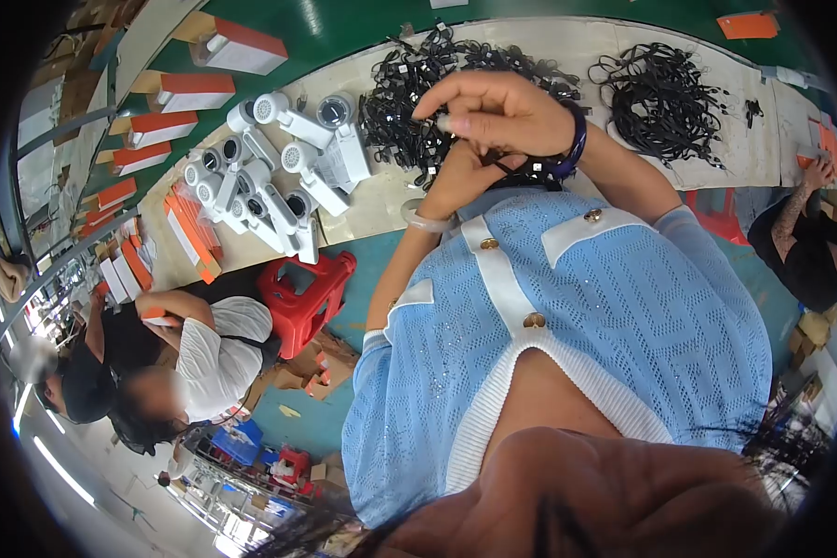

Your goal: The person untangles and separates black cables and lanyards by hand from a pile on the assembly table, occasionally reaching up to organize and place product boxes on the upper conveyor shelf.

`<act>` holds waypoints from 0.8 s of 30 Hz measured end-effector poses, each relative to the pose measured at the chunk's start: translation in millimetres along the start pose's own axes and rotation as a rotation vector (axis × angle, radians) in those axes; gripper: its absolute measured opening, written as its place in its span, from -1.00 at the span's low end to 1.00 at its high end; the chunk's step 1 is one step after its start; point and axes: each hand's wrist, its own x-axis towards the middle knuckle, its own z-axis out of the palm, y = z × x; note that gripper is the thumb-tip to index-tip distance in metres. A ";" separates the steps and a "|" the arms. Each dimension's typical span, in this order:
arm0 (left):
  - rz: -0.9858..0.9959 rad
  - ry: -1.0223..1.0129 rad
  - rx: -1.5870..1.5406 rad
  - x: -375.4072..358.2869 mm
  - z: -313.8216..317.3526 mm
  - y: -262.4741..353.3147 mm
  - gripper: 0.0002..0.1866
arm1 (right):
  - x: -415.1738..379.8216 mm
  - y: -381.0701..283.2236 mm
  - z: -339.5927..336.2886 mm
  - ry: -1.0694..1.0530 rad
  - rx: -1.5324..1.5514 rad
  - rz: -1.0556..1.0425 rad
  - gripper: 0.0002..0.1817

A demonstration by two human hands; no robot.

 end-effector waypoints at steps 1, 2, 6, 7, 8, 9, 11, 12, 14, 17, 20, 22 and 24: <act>-0.001 -0.043 0.123 0.3 -17.6 -33.2 -0.72 | 1.5 -2.2 -2.3 0.024 -0.006 0.034 -0.68; -0.029 0.016 0.086 -2.0 -25.2 -31.5 -0.70 | 5.6 4.8 -5.2 0.090 -0.035 -0.015 -0.69; 0.074 0.166 0.034 -0.1 -35.8 -12.4 -0.54 | 23.8 16.6 -13.6 0.110 0.027 -0.127 -0.70; 0.143 0.141 0.109 4.9 -35.1 -9.8 -0.52 | 29.3 15.6 -10.5 0.108 0.095 -0.097 -0.71; 0.213 0.115 0.185 10.0 -35.0 -10.6 -0.50 | 34.7 15.4 -7.1 0.088 0.182 -0.077 -0.71; 0.164 0.094 0.059 15.2 -31.5 -27.1 -0.59 | 40.1 15.1 -2.8 0.066 0.273 -0.056 -0.71; 0.060 -0.040 0.010 17.7 -29.2 -15.3 -0.70 | 50.5 13.6 0.9 0.016 0.339 -0.123 -0.72; 0.010 -0.109 -0.015 18.8 -28.2 -7.6 -0.75 | 52.3 7.4 -1.7 0.075 0.194 -0.134 -0.73; -0.005 0.100 -0.044 16.6 -33.2 0.7 -0.85 | 53.0 -3.6 -14.7 0.195 -0.094 -0.147 -0.74; 0.011 0.468 0.162 10.0 -72.2 -32.9 -0.85 | 56.2 6.6 -34.8 0.285 -0.642 -0.189 -0.72; 0.014 0.679 0.723 6.9 -104.6 -40.7 -0.84 | 63.1 52.8 -41.3 0.266 -1.100 -0.176 -0.66; 0.022 0.725 0.969 10.2 -109.7 -45.5 -0.83 | 65.5 74.1 -37.8 0.284 -1.356 -0.162 -0.67; 0.030 0.746 1.041 13.6 -107.9 -48.8 -0.82 | 68.9 74.2 -41.4 -0.017 -1.449 0.195 -0.70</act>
